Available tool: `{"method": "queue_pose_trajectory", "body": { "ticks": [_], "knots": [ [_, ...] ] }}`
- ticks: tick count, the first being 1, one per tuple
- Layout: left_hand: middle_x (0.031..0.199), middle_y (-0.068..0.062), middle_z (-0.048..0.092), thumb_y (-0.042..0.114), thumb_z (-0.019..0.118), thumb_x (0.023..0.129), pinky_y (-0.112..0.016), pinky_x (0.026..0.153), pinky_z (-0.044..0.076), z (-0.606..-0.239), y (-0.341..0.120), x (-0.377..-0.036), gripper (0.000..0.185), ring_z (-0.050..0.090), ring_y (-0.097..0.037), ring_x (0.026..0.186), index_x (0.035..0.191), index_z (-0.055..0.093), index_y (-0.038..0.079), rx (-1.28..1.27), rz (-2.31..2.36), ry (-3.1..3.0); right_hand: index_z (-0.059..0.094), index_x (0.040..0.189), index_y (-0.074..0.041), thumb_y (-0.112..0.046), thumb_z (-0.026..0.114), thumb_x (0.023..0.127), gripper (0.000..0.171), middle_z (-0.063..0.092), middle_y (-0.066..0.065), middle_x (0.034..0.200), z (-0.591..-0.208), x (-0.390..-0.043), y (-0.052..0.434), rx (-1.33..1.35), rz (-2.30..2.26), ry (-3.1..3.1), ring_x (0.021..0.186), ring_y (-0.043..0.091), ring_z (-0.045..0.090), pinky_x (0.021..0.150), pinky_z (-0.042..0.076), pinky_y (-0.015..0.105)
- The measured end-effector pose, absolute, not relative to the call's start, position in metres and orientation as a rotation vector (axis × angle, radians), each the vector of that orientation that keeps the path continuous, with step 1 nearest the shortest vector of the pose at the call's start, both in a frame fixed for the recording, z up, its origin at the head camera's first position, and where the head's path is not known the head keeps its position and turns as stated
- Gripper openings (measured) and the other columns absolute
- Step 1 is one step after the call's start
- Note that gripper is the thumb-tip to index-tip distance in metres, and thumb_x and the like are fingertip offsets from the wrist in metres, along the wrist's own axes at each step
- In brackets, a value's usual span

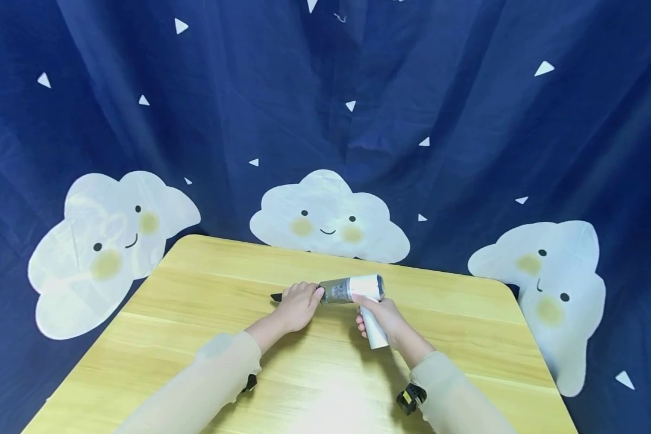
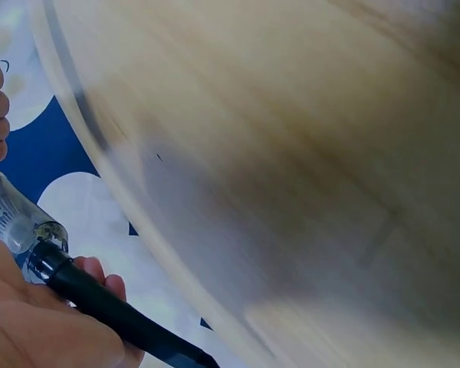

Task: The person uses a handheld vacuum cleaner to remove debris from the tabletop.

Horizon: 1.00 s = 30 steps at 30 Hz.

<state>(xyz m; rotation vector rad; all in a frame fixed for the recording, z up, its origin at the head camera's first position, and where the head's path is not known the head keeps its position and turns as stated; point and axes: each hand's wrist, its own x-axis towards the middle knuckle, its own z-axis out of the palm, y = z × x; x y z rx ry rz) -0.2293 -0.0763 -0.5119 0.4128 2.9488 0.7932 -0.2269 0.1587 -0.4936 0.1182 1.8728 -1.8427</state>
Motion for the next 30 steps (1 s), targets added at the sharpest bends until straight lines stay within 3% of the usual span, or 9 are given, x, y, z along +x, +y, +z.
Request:
{"method": "queue_pose_trajectory", "body": {
  "ticks": [6, 12, 15, 19, 25, 30],
  "knots": [
    [0.118, -0.010, 0.057, 0.045, 0.023, 0.110, -0.047, 0.100, 0.035, -0.512, -0.074, -0.231, 0.059, 0.049, -0.027, 0.106, 0.141, 0.051, 0.004, 0.411, 0.769, 2.957, 0.054, 0.105, 0.005, -0.037, 0.076, 0.090, 0.050, 0.067, 0.011, 0.070, -0.496, -0.228, 0.157, 0.247, -1.888, 2.051, 0.055, 0.016, 0.064, 0.053, 0.057, 0.030],
    [0.118, -0.010, 0.057, 0.046, 0.026, 0.110, -0.050, 0.102, 0.033, -0.515, -0.071, -0.231, 0.059, 0.049, -0.028, 0.110, 0.143, 0.049, 0.004, 0.394, 0.779, 2.941, 0.064, 0.094, 0.008, -0.047, 0.081, 0.082, 0.058, 0.069, 0.015, 0.071, -0.501, -0.229, 0.161, 0.287, -1.795, 2.309, 0.057, 0.021, 0.066, 0.051, 0.056, 0.032],
    [0.114, -0.009, 0.057, 0.046, 0.028, 0.109, -0.049, 0.100, 0.034, -0.515, -0.069, -0.231, 0.058, 0.049, -0.027, 0.107, 0.141, 0.052, 0.004, 0.366, 0.785, 2.954, 0.068, 0.084, 0.004, -0.057, 0.080, 0.078, 0.062, 0.070, 0.012, 0.070, -0.506, -0.231, 0.163, 0.283, -1.637, 2.512, 0.054, 0.020, 0.064, 0.049, 0.054, 0.031],
    [0.114, -0.009, 0.057, 0.046, 0.031, 0.109, -0.049, 0.097, 0.035, -0.517, -0.066, -0.233, 0.056, 0.049, -0.027, 0.106, 0.138, 0.055, 0.004, 0.343, 0.788, 2.964, 0.062, 0.069, -0.004, -0.070, 0.074, 0.075, 0.067, 0.065, 0.007, 0.065, -0.512, -0.233, 0.166, 0.305, -1.397, 2.732, 0.052, 0.017, 0.060, 0.048, 0.052, 0.030],
    [0.118, -0.009, 0.057, 0.048, 0.030, 0.109, -0.050, 0.099, 0.034, -0.522, -0.064, -0.236, 0.059, 0.049, -0.026, 0.107, 0.139, 0.055, 0.005, 0.315, 0.775, 2.946, 0.057, 0.068, -0.009, -0.080, 0.068, 0.072, 0.072, 0.061, 0.005, 0.067, -0.518, -0.235, 0.166, 0.329, -1.269, 2.801, 0.057, 0.018, 0.058, 0.051, 0.050, 0.029],
    [0.116, -0.009, 0.057, 0.045, 0.032, 0.109, -0.051, 0.099, 0.034, -0.524, -0.064, -0.238, 0.055, 0.050, -0.026, 0.107, 0.138, 0.056, 0.006, 0.281, 0.792, 2.920, 0.057, 0.067, -0.010, -0.080, 0.068, 0.072, 0.071, 0.062, 0.004, 0.068, -0.522, -0.238, 0.165, 0.339, -1.260, 2.793, 0.058, 0.017, 0.057, 0.052, 0.048, 0.028]
  ]
}}
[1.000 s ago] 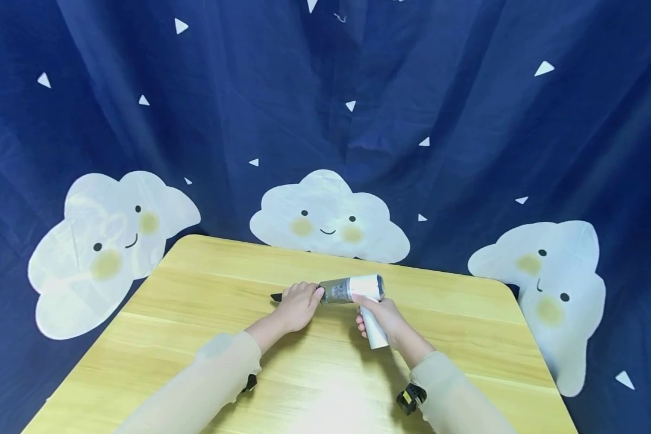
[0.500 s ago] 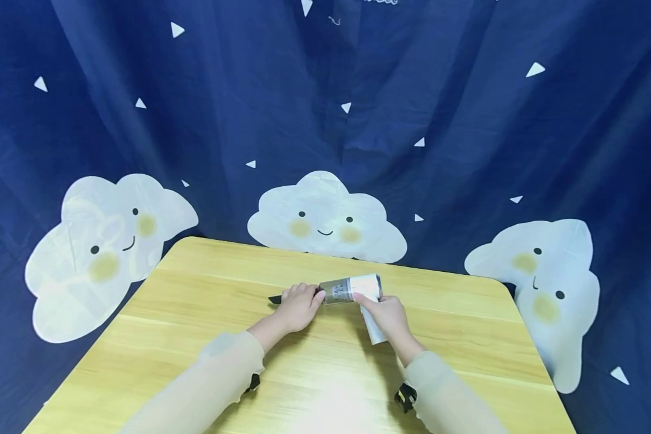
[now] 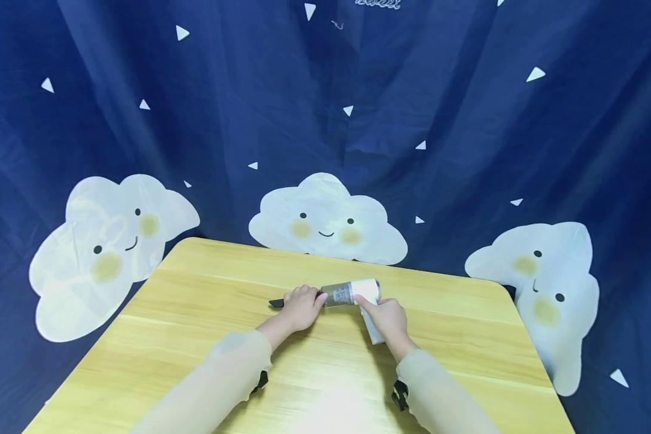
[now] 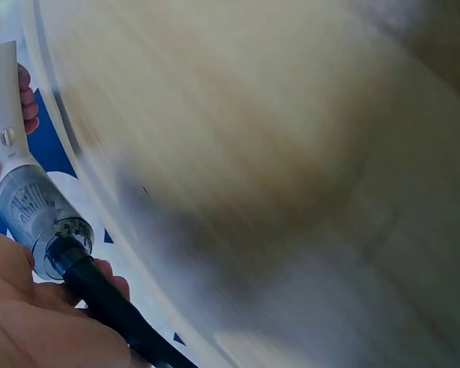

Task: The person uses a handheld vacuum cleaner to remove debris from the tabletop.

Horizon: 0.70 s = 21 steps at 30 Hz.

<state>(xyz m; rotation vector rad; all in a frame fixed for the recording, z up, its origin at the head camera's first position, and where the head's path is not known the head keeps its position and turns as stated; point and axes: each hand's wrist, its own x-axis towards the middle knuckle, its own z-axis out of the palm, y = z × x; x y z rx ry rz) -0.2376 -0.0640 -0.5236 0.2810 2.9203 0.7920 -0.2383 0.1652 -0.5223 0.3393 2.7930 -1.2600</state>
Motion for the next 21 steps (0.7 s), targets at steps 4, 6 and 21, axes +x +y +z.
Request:
{"method": "queue_pose_trajectory", "body": {
  "ticks": [4, 6, 21],
  "knots": [
    [0.113, -0.009, 0.057, 0.042, 0.034, 0.109, -0.051, 0.098, 0.034, -0.525, -0.063, -0.240, 0.051, 0.050, -0.027, 0.105, 0.137, 0.056, 0.005, 0.288, 0.768, 2.904, 0.057, 0.068, -0.010, -0.079, 0.068, 0.073, 0.069, 0.061, 0.004, 0.069, -0.526, -0.240, 0.166, 0.367, -1.248, 2.777, 0.059, 0.017, 0.056, 0.053, 0.047, 0.028],
    [0.111, -0.009, 0.056, 0.040, 0.035, 0.109, -0.051, 0.098, 0.034, -0.525, -0.062, -0.240, 0.050, 0.049, -0.027, 0.104, 0.136, 0.056, 0.004, 0.293, 0.762, 2.898, 0.056, 0.066, -0.011, -0.077, 0.069, 0.074, 0.068, 0.061, 0.004, 0.068, -0.528, -0.240, 0.167, 0.371, -1.252, 2.773, 0.058, 0.017, 0.055, 0.053, 0.047, 0.029],
    [0.122, -0.013, 0.057, 0.039, 0.036, 0.109, -0.054, 0.100, 0.034, -0.535, -0.064, -0.242, 0.050, 0.049, -0.031, 0.114, 0.139, 0.055, 0.003, 0.276, 0.756, 2.892, 0.060, 0.070, -0.008, -0.075, 0.071, 0.074, 0.068, 0.061, 0.005, 0.069, -0.539, -0.243, 0.163, 0.378, -1.235, 2.804, 0.061, 0.018, 0.054, 0.053, 0.045, 0.028]
  ]
}}
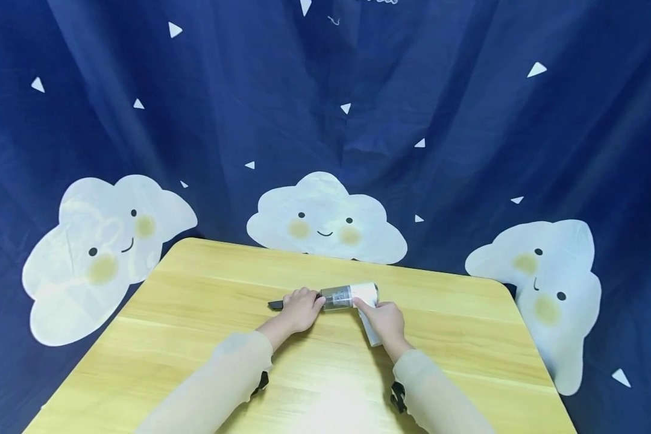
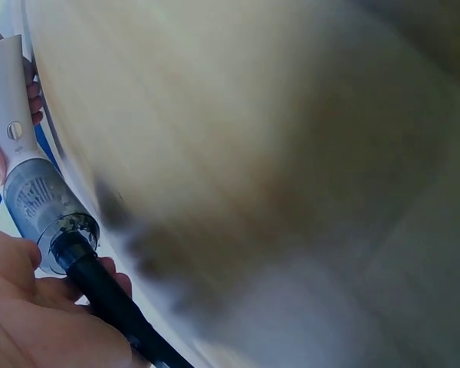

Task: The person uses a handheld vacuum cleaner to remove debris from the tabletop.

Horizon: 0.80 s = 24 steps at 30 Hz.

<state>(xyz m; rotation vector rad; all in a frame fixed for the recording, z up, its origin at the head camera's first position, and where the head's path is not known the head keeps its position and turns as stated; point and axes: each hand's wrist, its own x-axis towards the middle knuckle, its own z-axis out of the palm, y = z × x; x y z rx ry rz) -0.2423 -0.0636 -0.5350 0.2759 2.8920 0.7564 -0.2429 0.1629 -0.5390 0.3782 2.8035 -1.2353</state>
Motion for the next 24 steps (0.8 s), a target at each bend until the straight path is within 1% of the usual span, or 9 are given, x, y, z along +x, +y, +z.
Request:
{"method": "queue_pose_trajectory", "body": {
  "ticks": [7, 10, 14, 17, 21, 24],
  "knots": [
    [0.123, -0.014, 0.056, 0.039, 0.035, 0.110, -0.055, 0.102, 0.033, -0.5357, -0.0647, -0.2409, 0.051, 0.049, -0.032, 0.116, 0.140, 0.054, 0.003, 0.268, 0.741, 2.892, 0.064, 0.085, -0.001, -0.075, 0.070, 0.075, 0.075, 0.063, 0.010, 0.080, -0.5396, -0.2429, 0.1613, 0.385, -1.219, 2.794, 0.068, 0.021, 0.057, 0.055, 0.047, 0.029],
    [0.120, -0.013, 0.056, 0.040, 0.034, 0.109, -0.053, 0.102, 0.033, -0.5382, -0.0639, -0.2415, 0.052, 0.048, -0.030, 0.113, 0.139, 0.055, 0.003, 0.262, 0.714, 2.914, 0.061, 0.086, -0.001, -0.076, 0.068, 0.076, 0.076, 0.061, 0.011, 0.081, -0.5416, -0.2439, 0.1607, 0.368, -1.180, 2.803, 0.070, 0.022, 0.056, 0.056, 0.046, 0.029],
    [0.111, -0.010, 0.055, 0.040, 0.034, 0.109, -0.049, 0.101, 0.034, -0.5400, -0.0624, -0.2416, 0.052, 0.048, -0.027, 0.105, 0.136, 0.057, 0.002, 0.282, 0.660, 2.951, 0.055, 0.085, -0.003, -0.073, 0.067, 0.079, 0.072, 0.057, 0.010, 0.079, -0.5427, -0.2455, 0.1603, 0.350, -1.116, 2.829, 0.071, 0.023, 0.054, 0.056, 0.043, 0.029],
    [0.105, -0.008, 0.054, 0.039, 0.036, 0.109, -0.047, 0.099, 0.036, -0.5378, -0.0626, -0.2402, 0.050, 0.048, -0.025, 0.101, 0.133, 0.058, 0.001, 0.293, 0.644, 2.970, 0.055, 0.086, -0.002, -0.071, 0.067, 0.081, 0.070, 0.057, 0.010, 0.080, -0.5421, -0.2456, 0.1603, 0.337, -1.093, 2.831, 0.072, 0.023, 0.054, 0.057, 0.044, 0.030],
    [0.104, -0.007, 0.054, 0.040, 0.036, 0.109, -0.046, 0.097, 0.037, -0.5391, -0.0639, -0.2397, 0.050, 0.048, -0.024, 0.098, 0.132, 0.059, 0.002, 0.305, 0.648, 2.983, 0.056, 0.091, -0.001, -0.072, 0.065, 0.082, 0.073, 0.058, 0.012, 0.084, -0.5410, -0.2452, 0.1610, 0.321, -1.077, 2.808, 0.074, 0.024, 0.055, 0.058, 0.046, 0.030],
    [0.105, -0.007, 0.055, 0.040, 0.036, 0.109, -0.046, 0.098, 0.037, -0.5378, -0.0649, -0.2395, 0.050, 0.048, -0.025, 0.099, 0.132, 0.060, 0.003, 0.309, 0.646, 2.983, 0.056, 0.093, 0.000, -0.073, 0.065, 0.082, 0.075, 0.058, 0.012, 0.086, -0.5392, -0.2451, 0.1614, 0.312, -1.079, 2.786, 0.075, 0.024, 0.055, 0.058, 0.047, 0.030]
  ]
}}
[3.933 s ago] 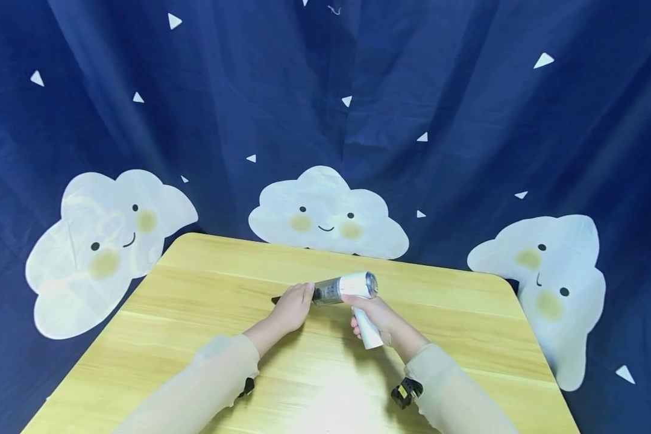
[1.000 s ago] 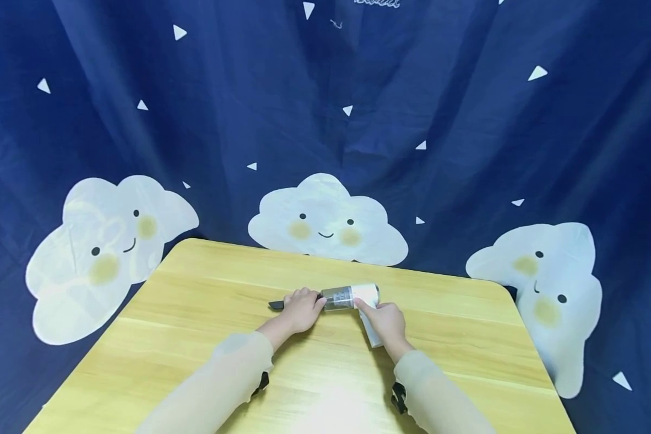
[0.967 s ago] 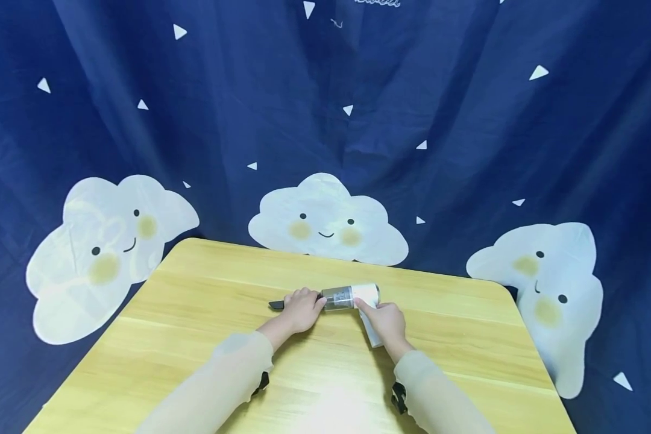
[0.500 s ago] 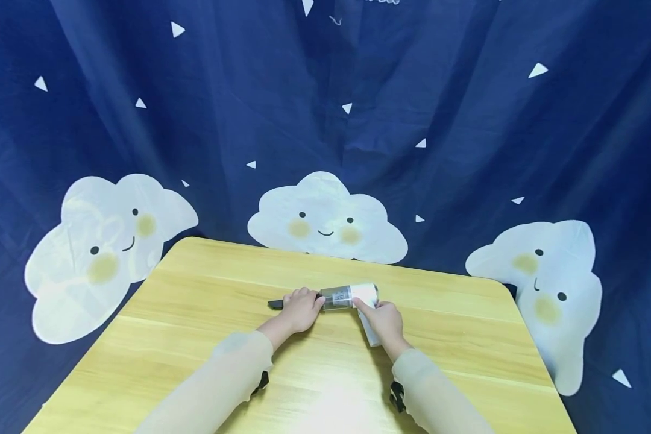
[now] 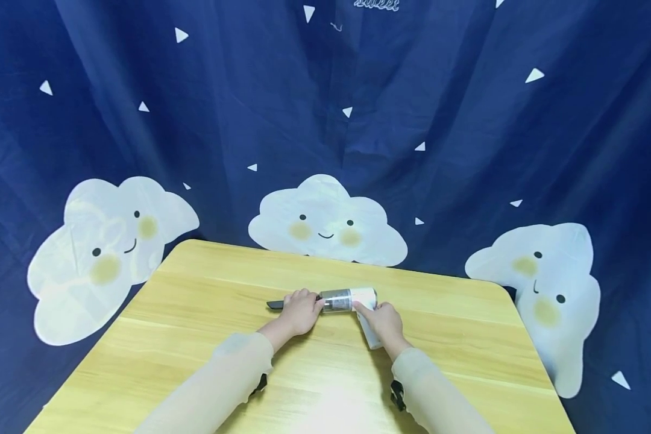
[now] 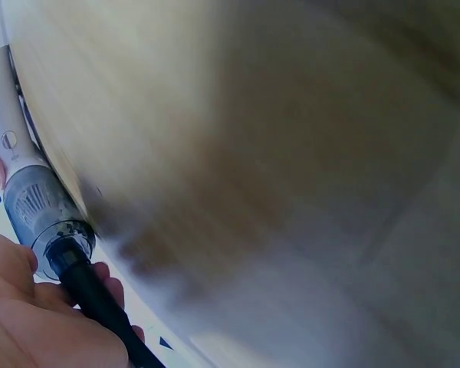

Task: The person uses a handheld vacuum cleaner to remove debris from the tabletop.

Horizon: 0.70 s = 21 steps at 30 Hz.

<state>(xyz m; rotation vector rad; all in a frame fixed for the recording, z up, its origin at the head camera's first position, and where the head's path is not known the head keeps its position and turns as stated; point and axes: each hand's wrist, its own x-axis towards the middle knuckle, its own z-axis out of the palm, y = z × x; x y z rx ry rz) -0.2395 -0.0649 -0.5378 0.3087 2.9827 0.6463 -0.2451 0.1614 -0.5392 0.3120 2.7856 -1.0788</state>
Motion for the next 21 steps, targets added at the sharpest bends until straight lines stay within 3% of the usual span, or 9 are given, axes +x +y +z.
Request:
{"method": "queue_pose_trajectory", "body": {
  "ticks": [7, 14, 21],
  "knots": [
    [0.116, -0.010, 0.058, 0.041, 0.038, 0.108, -0.050, 0.104, 0.034, -0.537, -0.066, -0.242, 0.052, 0.050, -0.028, 0.111, 0.136, 0.057, 0.003, 0.298, 0.690, 2.965, 0.054, 0.092, 0.000, -0.067, 0.066, 0.084, 0.069, 0.056, 0.011, 0.086, -0.532, -0.248, 0.164, 0.279, -1.100, 2.728, 0.074, 0.023, 0.055, 0.058, 0.048, 0.030],
    [0.125, -0.011, 0.059, 0.043, 0.041, 0.107, -0.054, 0.108, 0.032, -0.537, -0.072, -0.241, 0.051, 0.050, -0.030, 0.117, 0.138, 0.057, 0.005, 0.314, 0.699, 2.989, 0.058, 0.082, 0.000, -0.047, 0.064, 0.093, 0.049, 0.058, 0.011, 0.080, -0.520, -0.247, 0.171, 0.168, -1.034, 2.711, 0.070, 0.022, 0.055, 0.058, 0.048, 0.030],
    [0.135, -0.011, 0.055, 0.043, 0.044, 0.107, -0.054, 0.107, 0.032, -0.518, -0.086, -0.234, 0.049, 0.045, -0.032, 0.128, 0.140, 0.055, 0.010, 0.382, 0.670, 3.001, 0.061, 0.090, 0.000, -0.035, 0.060, 0.097, 0.035, 0.060, 0.009, 0.084, -0.490, -0.247, 0.179, -0.004, -0.865, 2.756, 0.077, 0.023, 0.056, 0.064, 0.048, 0.034]
  ]
}}
